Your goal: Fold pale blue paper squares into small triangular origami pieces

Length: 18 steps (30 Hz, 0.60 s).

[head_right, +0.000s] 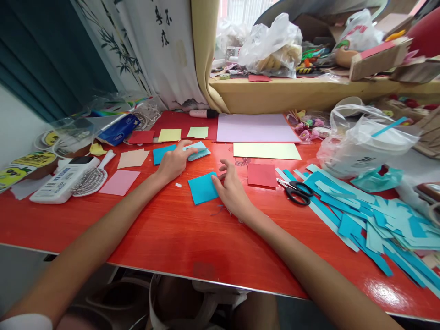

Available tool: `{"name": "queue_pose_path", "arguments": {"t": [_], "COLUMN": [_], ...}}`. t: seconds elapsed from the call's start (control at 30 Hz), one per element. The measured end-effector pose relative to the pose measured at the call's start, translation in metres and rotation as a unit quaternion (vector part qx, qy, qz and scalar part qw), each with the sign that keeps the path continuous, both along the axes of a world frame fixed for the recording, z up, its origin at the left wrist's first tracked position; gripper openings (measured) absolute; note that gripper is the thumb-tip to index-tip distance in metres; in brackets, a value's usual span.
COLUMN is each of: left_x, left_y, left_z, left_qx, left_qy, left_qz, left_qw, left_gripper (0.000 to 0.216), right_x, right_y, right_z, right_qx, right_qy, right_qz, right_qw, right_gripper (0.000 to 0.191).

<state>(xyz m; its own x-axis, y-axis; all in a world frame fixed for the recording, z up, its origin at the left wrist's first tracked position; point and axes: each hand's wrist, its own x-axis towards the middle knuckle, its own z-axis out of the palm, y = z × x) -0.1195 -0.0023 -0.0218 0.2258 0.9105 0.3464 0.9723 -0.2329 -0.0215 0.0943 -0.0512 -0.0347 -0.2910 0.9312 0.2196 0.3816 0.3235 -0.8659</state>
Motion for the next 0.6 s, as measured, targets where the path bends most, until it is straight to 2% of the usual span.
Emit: {"name": "queue_pose_path", "arguments": {"t": [0.47, 0.6], "left_x": [-0.0030, -0.0035], "left_y": [0.0053, 0.0034], "left_z": [-0.0036, -0.0040], "left_qx": [0.009, 0.019], "left_qy": [-0.069, -0.057], "left_qz": [0.005, -0.002], "left_qw": [0.998, 0.998], "left_gripper": [0.038, 0.047], "right_x": [-0.0006, 0.0001], "right_y": [0.0019, 0.0017], "right_z": [-0.0037, -0.0040], "right_qx": [0.016, 0.018], "right_qy": [-0.024, -0.028], "right_qz": [0.010, 0.013], "right_qw": [1.000, 0.999], "right_gripper": [0.042, 0.043]}}
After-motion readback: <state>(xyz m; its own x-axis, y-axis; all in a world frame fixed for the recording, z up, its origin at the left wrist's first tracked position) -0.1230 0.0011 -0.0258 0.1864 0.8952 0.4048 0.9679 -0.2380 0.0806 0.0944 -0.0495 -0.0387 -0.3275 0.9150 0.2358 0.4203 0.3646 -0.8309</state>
